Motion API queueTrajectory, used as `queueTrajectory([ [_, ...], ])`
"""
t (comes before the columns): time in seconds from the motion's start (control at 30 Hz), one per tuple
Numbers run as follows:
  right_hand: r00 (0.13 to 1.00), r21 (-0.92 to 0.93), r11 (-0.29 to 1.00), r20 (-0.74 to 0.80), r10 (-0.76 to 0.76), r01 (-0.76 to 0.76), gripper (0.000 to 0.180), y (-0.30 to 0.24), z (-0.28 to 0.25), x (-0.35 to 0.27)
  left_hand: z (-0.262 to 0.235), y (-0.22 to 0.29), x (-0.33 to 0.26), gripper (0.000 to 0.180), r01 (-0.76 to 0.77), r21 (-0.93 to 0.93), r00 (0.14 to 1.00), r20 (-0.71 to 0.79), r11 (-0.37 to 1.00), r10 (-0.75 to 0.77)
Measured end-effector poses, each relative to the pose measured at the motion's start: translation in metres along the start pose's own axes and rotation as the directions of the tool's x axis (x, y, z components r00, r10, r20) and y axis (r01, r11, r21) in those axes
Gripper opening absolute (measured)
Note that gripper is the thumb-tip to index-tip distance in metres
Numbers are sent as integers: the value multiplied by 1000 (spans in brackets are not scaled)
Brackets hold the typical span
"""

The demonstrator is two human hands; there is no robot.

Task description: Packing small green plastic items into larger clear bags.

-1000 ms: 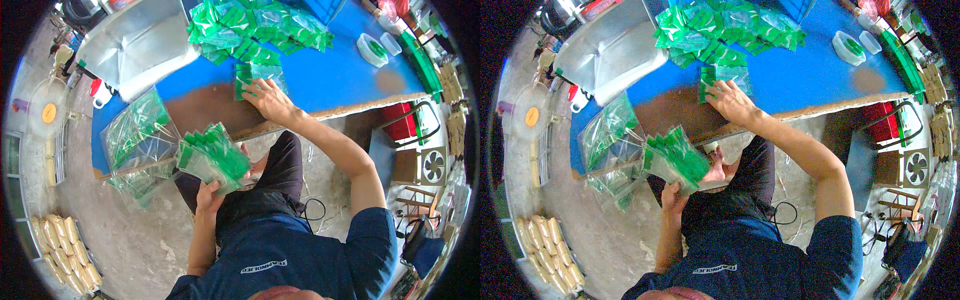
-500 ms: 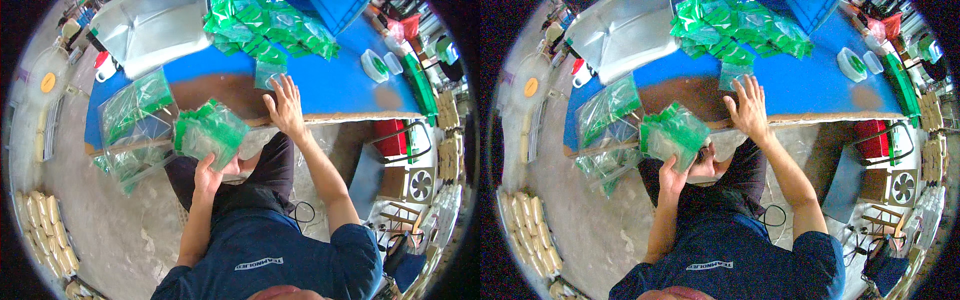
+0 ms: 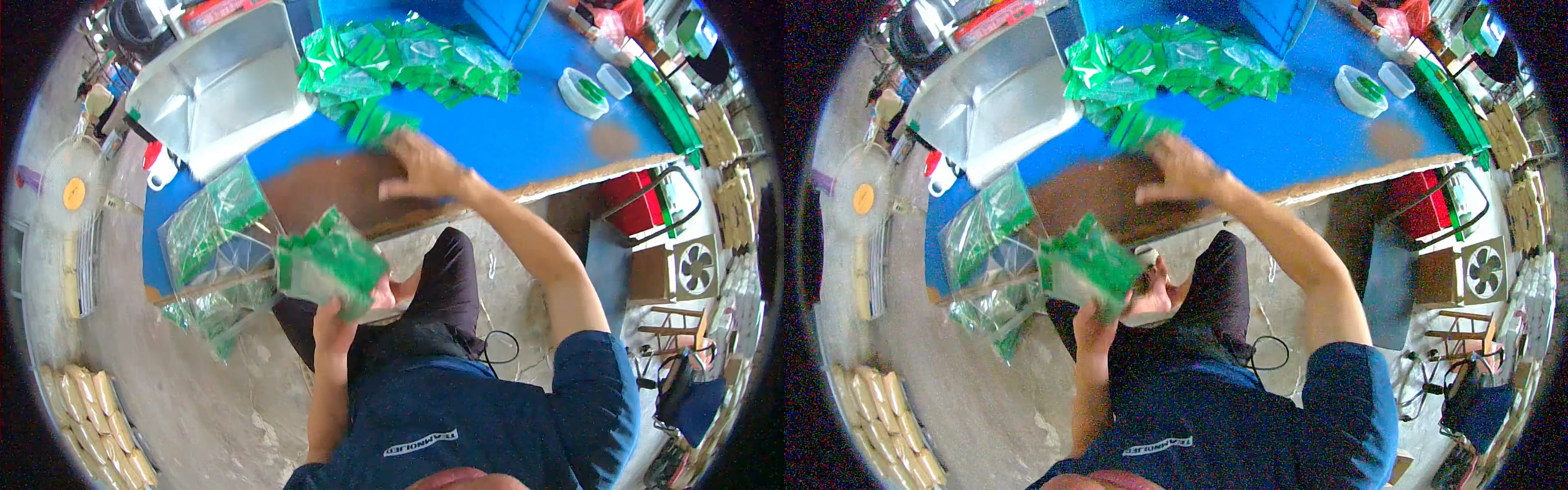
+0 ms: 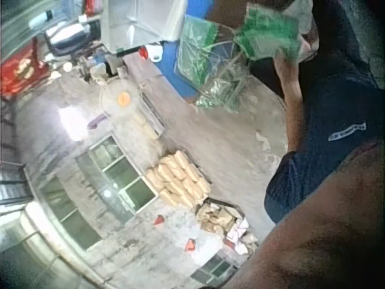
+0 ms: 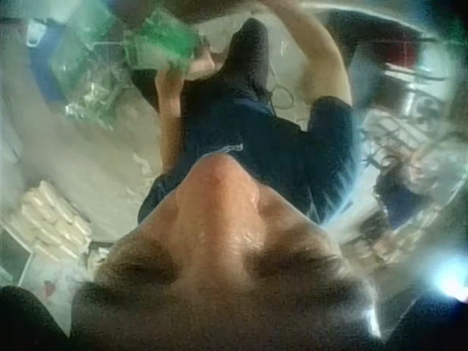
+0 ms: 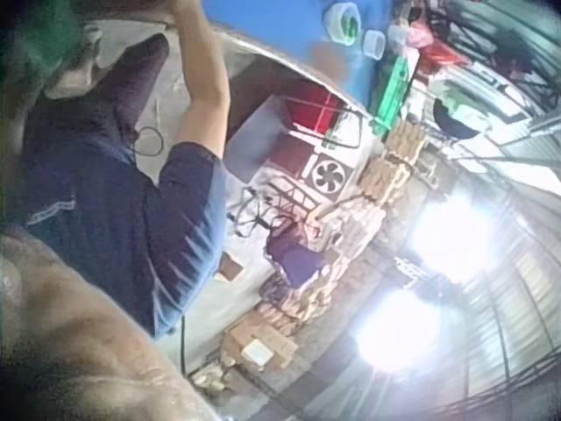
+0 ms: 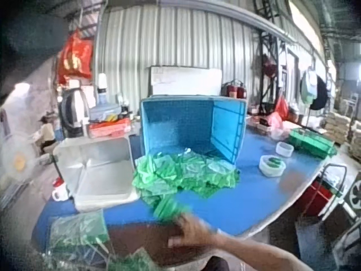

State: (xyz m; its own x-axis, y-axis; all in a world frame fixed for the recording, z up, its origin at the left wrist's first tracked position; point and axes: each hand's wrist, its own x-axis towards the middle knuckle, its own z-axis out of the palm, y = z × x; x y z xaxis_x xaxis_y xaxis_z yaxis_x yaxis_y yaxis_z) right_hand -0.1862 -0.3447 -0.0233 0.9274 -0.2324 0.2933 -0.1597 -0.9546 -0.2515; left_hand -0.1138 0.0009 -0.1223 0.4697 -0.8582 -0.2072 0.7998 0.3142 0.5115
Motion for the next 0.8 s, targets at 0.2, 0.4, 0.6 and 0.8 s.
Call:
queueTrajectory([
  [0.2,964,556,830,-204,172,-30,32,-85,1,-78,0,5,-12,63,47,-98,986,165,994,-30],
  [0.4,937,851,407,250,243,-332,36,-93,-24,-57,53,13,30,71,-41,98,999,-10,994,42],
  [0.6,804,542,810,-366,468,-225,71,90,-47,65,102,51,96,48,-413,621,877,75,666,475],
  [0.8,691,57,747,-340,638,-662,107,284,-75,116,95,19,127,39,-404,912,747,286,67,601],
])
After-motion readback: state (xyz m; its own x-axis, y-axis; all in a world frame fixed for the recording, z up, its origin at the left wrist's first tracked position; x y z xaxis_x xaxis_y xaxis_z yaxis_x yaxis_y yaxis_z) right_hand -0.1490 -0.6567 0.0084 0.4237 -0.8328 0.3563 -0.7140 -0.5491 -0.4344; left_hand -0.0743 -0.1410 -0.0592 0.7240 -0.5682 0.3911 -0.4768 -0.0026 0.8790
